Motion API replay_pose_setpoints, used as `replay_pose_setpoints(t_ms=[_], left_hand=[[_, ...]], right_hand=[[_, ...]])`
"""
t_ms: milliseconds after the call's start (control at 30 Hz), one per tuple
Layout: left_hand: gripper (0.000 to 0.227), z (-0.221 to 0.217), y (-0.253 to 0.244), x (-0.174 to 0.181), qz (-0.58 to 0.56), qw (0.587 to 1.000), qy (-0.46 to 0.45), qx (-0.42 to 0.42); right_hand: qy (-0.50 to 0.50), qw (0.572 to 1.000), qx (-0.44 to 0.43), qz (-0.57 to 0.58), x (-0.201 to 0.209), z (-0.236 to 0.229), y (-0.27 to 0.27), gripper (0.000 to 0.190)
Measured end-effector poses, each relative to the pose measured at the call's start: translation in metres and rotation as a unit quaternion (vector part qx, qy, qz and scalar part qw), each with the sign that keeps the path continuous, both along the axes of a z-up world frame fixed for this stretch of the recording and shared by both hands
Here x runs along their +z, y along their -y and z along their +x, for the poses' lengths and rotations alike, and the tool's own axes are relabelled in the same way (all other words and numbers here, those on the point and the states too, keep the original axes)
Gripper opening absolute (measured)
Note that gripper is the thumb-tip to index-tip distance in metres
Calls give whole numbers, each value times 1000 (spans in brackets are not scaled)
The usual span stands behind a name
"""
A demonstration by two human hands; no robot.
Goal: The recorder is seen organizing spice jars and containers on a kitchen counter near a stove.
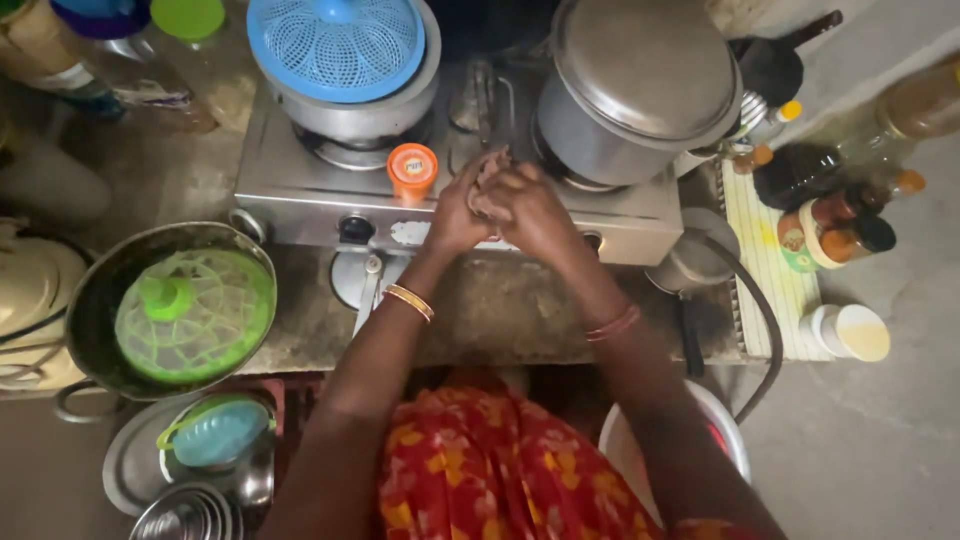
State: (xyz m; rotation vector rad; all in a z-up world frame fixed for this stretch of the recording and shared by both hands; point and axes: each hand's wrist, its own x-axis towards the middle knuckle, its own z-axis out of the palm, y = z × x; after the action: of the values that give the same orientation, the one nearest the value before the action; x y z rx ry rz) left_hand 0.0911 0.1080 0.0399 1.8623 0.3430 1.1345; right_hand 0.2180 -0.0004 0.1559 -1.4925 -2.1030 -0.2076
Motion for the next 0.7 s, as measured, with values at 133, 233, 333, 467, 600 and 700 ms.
replay_pose_setpoints(t_ms=[133,233,333,467,600,700], left_hand=[[103,-1,3,16,-14,999,-46,23],[105,5,1,-1,-14,998,-51,34],[109,3,-2,7,44,996,-57,49],[101,3,1,23,-28,997,-58,29],[99,4,-3,13,-13,999,-34,29],[92,3,-3,19,-68,996,-59,6]], right_hand=[[27,997,41,-51,3,19,-1,34],[46,997,21,-59,3,16,-11,26],[34,999,-25,-11,1,18,-24,28],[-14,991,-131,12,10,11,-11,34],[-72,989,-130,-22,-1,-6,6,38],[-228,966,-74,-96,1,6,9,34]])
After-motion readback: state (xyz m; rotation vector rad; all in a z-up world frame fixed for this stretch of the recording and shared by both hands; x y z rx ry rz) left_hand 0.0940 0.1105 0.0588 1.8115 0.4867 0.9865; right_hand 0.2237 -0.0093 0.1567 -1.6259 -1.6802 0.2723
